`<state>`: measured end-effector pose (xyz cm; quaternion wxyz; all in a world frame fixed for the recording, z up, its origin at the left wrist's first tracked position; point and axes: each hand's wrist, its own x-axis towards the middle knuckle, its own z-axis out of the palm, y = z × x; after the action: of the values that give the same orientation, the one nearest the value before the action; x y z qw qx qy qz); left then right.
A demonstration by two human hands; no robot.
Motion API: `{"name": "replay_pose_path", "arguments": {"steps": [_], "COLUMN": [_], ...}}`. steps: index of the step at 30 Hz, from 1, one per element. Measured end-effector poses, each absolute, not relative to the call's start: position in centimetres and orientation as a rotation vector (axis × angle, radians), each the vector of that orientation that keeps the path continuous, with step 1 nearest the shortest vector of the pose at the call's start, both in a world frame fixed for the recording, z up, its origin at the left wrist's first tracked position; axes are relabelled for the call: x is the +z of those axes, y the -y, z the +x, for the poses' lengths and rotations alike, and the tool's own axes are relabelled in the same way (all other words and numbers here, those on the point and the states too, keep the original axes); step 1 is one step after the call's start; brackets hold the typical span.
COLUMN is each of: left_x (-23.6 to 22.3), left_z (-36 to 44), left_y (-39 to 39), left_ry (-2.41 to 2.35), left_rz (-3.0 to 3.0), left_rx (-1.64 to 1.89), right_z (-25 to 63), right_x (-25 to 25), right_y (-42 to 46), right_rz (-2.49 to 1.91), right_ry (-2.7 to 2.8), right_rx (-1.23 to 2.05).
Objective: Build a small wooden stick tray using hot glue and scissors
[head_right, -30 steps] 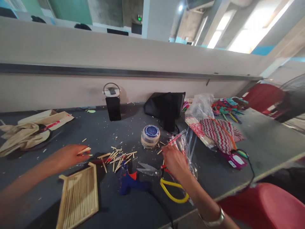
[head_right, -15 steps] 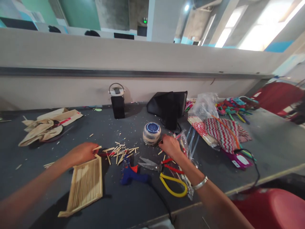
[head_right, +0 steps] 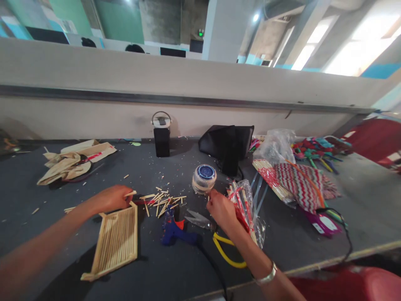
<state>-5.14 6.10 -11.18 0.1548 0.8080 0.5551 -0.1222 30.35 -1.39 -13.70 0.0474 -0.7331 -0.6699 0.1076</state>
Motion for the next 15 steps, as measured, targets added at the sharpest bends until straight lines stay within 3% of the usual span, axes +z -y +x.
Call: {"name": "replay_pose_path", "arguments": {"steps": [7, 15], "left_x": [-11.3, -11.5], "left_z": [-5.7, -8.2], "left_y": [-6.2, -7.0], "left_ry": [-1.572, -1.747], "left_rz": [2.297, 2.29], "left_rx": [-0.356, -0.302], "right_z": [27.3, 26.0], "right_x": [-14.7, -11.9], "right_y": [1.6, 1.8], "right_rz": [-1.968, -1.59], "right_ry": [2.047, 2.236], "right_rx": [0.431, 0.542]}}
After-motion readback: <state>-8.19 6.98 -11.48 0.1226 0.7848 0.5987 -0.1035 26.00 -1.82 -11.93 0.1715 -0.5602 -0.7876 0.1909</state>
